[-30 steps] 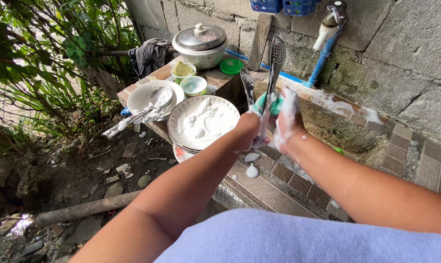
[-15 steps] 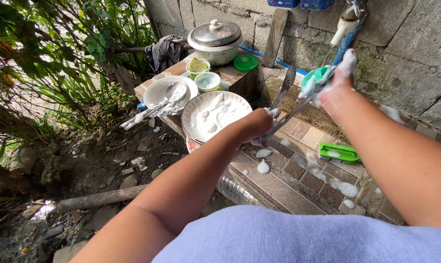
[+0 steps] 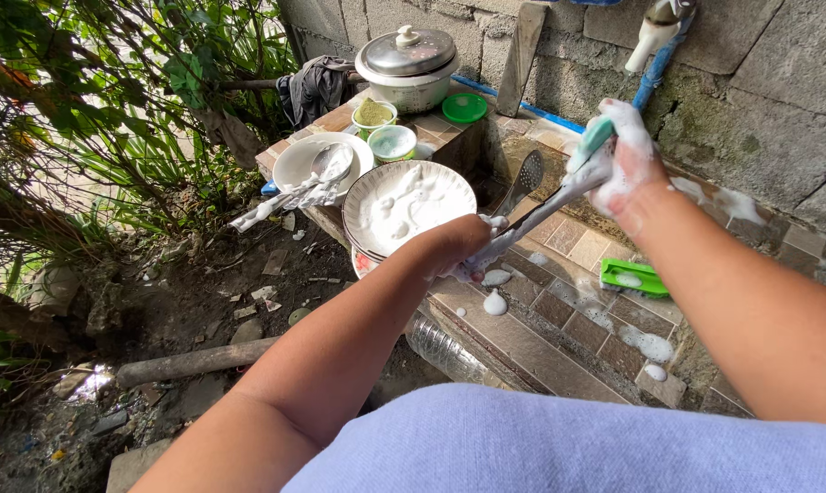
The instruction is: The person soaps several plates, bowls, and utensils by hand using a sponge and a soapy solution at an outdoor sink.
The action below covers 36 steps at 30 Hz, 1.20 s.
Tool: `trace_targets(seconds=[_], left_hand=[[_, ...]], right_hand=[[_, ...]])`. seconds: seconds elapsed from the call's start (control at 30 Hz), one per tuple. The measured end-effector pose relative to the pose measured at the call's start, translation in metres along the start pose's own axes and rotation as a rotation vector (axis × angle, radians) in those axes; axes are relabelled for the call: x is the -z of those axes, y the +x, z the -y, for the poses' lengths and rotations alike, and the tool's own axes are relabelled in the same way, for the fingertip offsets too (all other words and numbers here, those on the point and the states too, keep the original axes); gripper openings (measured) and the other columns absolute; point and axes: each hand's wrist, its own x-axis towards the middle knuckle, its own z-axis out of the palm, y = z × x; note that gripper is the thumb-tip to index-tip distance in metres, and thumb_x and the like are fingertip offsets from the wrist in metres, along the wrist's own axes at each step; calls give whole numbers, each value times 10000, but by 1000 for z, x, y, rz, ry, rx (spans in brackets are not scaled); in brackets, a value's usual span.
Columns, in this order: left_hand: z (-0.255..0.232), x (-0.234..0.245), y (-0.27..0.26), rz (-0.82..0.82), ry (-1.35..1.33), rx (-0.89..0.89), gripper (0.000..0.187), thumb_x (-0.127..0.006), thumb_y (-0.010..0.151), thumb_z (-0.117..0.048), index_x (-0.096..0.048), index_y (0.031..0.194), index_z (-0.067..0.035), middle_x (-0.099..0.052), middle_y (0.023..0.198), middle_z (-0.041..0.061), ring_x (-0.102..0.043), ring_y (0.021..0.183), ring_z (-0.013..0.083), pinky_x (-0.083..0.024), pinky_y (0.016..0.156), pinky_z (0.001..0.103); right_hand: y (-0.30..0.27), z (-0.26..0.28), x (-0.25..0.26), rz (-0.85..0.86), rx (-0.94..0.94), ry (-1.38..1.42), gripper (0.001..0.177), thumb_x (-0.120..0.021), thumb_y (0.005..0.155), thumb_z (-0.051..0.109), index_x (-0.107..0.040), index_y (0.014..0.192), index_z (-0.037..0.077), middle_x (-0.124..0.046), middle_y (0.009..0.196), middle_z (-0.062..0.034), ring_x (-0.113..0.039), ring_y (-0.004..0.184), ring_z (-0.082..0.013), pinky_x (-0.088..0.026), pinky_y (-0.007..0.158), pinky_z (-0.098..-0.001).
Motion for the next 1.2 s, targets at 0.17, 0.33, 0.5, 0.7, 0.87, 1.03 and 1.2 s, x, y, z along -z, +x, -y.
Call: trace_targets(seconds=[0.17, 0.33, 0.5, 0.7, 0.87, 1.03, 1.2], left_hand=[[16, 5, 21, 37, -64, -56, 295, -489, 1020, -247, -709, 1101, -69, -633, 791, 85, -566, 538, 177, -533, 474, 357], [15, 7, 19, 44, -202, -118, 393, -491, 1072, -378, -684, 1108, -38, -669, 838, 88, -564, 511, 136, -519, 459, 331], [13, 19, -12, -61, 136, -163, 258, -571, 992, -243, -665, 1181, -94, -662, 767, 140, -615, 501, 188, -527, 429, 344], [14, 19, -3, -52, 30, -171, 250, -523, 1010, -145, -664, 1166, -10, -643, 779, 138, -620, 504, 200, -552, 426, 367], [15, 15, 6, 68, -223, -269, 319, -498, 1019, -253, -700, 1069, -11, -626, 758, 90, -552, 474, 144, -511, 419, 329], [-7, -7, 10, 171, -385, -323, 326, -514, 1050, -256, -636, 969, 35, -627, 754, 125, -581, 505, 161, -521, 452, 321], [-2, 0, 5, 247, -271, -320, 266, -458, 1029, -234, -592, 1010, -5, -587, 699, 88, -556, 475, 153, -493, 400, 316]], right_hand=[[-13, -1, -17, 138, -56, 82, 239, -623, 921, 413, -527, 982, 204, -599, 773, -66, -617, 678, -249, -536, 620, -491], [26, -7, 8, -143, 104, 162, 320, -702, 1079, 297, -512, 909, 104, -525, 746, -9, -579, 611, -196, -517, 571, -395], [37, -5, 16, -647, 468, -697, 295, -630, 994, 312, -600, 841, 60, -591, 703, -1, -607, 586, -181, -506, 530, -394], [22, 16, 18, -769, 218, -117, 353, -498, 992, 403, -590, 845, 96, -604, 790, -32, -616, 692, -180, -464, 611, -422], [-2, -24, -8, -615, -144, 140, 428, -388, 991, 479, -582, 848, 126, -614, 862, -59, -624, 781, -179, -429, 678, -445], [-29, -96, -50, -199, -299, -79, 410, -621, 1012, 552, -539, 826, 196, -496, 780, 19, -496, 622, -123, -469, 605, -304], [-20, -86, -71, -393, -262, -308, 444, -522, 953, 563, -514, 929, 120, -618, 794, -65, -535, 584, -165, -461, 569, -319]])
